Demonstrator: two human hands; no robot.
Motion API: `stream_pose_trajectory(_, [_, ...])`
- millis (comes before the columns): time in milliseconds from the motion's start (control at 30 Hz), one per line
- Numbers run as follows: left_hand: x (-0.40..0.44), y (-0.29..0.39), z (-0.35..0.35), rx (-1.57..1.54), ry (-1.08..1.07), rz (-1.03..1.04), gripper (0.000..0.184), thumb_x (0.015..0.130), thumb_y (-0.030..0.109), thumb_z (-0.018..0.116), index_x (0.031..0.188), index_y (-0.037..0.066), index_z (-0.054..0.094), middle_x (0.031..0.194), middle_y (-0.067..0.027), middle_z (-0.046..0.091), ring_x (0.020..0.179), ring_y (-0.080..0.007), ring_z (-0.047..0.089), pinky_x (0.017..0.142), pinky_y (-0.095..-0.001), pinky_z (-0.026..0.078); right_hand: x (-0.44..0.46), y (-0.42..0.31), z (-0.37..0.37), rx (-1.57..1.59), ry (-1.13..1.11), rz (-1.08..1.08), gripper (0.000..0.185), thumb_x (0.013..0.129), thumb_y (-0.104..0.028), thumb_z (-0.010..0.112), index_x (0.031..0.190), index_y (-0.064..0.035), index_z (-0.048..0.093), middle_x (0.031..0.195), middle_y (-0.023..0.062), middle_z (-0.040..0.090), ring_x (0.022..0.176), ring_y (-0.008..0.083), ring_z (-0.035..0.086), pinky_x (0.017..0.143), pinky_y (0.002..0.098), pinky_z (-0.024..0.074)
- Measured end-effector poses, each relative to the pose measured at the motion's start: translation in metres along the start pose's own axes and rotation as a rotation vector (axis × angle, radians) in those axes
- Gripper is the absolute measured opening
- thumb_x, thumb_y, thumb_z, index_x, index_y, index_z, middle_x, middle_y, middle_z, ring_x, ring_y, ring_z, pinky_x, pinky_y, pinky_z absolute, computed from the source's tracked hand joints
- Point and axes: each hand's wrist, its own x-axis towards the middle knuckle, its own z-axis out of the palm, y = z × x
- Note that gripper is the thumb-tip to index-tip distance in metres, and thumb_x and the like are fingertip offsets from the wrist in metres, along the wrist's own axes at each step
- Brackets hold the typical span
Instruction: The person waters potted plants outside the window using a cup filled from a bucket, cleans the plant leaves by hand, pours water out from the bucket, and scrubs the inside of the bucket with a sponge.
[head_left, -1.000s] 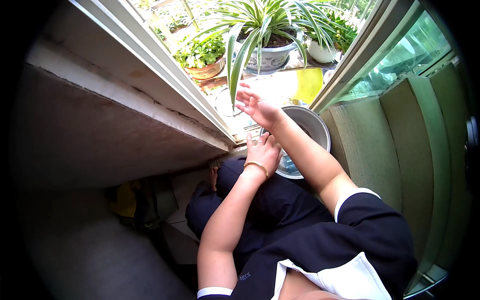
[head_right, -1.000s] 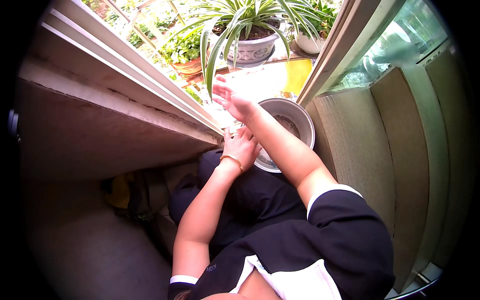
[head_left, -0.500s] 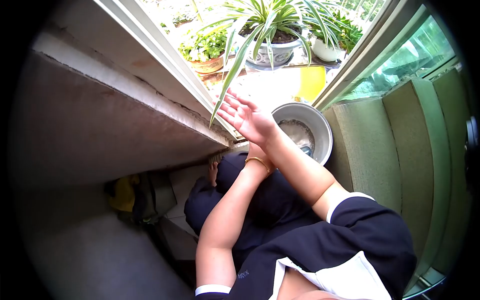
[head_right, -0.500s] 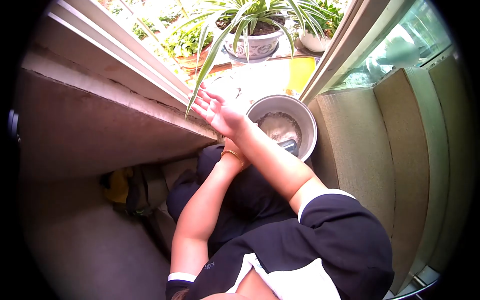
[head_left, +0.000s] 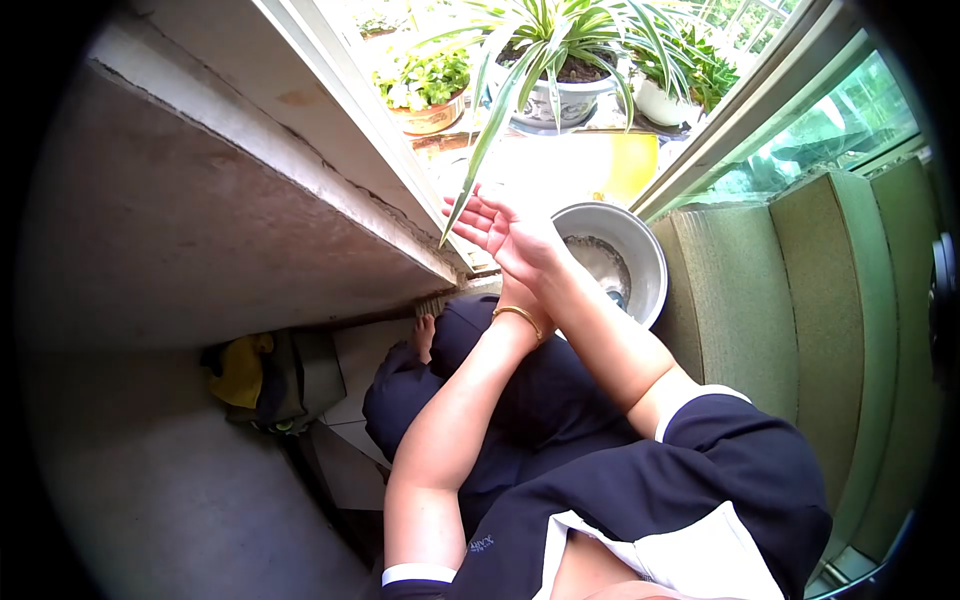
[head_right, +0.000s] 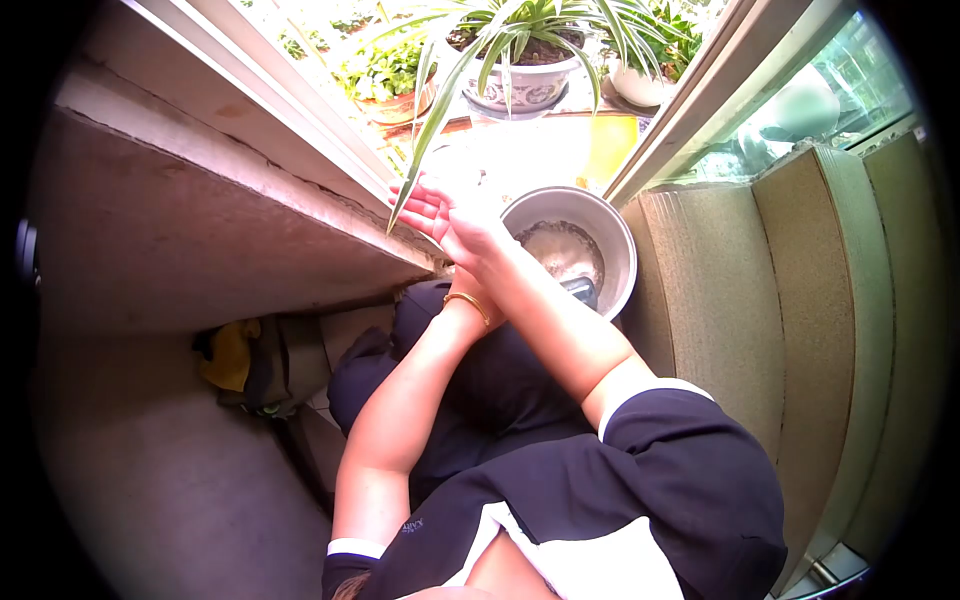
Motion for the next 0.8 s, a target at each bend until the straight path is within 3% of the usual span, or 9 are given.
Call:
stream_pose_trajectory(67, [0.001,-0.001,0.004,0.312,-0.063,0.056,0.047,0.091,0.032,0.042,0.13,0.007,0.044,0.135,-0.0163,0.043,0.127,-0.0313,0.036,0.105,-0.0458,0.024,-0.001,0.002,-0.001,-0.209,0.159,-0.038,0.037,0.093,-0.022,0.051,0.118,0.0049,0.046,0.113,0.0241,0.057,0.106,0.0296,0.058,0.092,0.0406,0.0502])
stream_pose_trajectory(267, [0.006,0.002,0.004,0.666,-0.251,0.023,0.05,0.094,0.037,0.033,0.136,0.009,0.037,0.146,-0.0126,0.031,0.135,-0.0285,0.023,0.109,-0.0491,0.013,0.006,0.007,-0.017,-0.274,0.328,-0.025,0.027,0.087,-0.018,0.062,0.103,0.0019,0.056,0.088,0.0137,0.064,0.083,0.0217,0.064,0.076,0.0363,0.0567])
stream_pose_trajectory(367, [0.005,0.001,0.007,0.519,-0.366,-0.016,0.05,0.094,0.037,0.032,0.137,0.01,0.036,0.145,-0.0119,0.032,0.135,-0.0289,0.024,0.109,-0.0499,0.012,0.004,0.008,-0.02,-0.325,0.27,-0.064,0.023,0.087,-0.015,0.061,0.102,0.0027,0.057,0.088,0.0136,0.064,0.081,0.0214,0.065,0.075,0.0345,0.0568])
stream_pose_trajectory(467, [0.003,-0.005,0.017,0.455,-0.34,-0.017,0.05,0.095,0.036,0.032,0.137,0.011,0.035,0.144,-0.0111,0.033,0.134,-0.0289,0.024,0.109,-0.0497,0.011,0.0,0.005,-0.012,-0.413,0.251,-0.058,0.022,0.087,-0.009,0.059,0.104,0.0047,0.056,0.091,0.0156,0.065,0.083,0.0225,0.065,0.078,0.0343,0.0563])
stream_pose_trajectory(800, [0.002,0.004,0.004,0.547,-0.389,0.028,0.048,0.095,0.034,0.031,0.137,0.012,0.034,0.143,-0.0097,0.035,0.133,-0.0277,0.027,0.109,-0.0482,0.012,-0.004,0.008,-0.01,-0.38,0.202,-0.078,0.032,0.086,0.002,0.05,0.117,0.0094,0.05,0.104,0.023,0.062,0.094,0.0282,0.064,0.086,0.0372,0.0537])
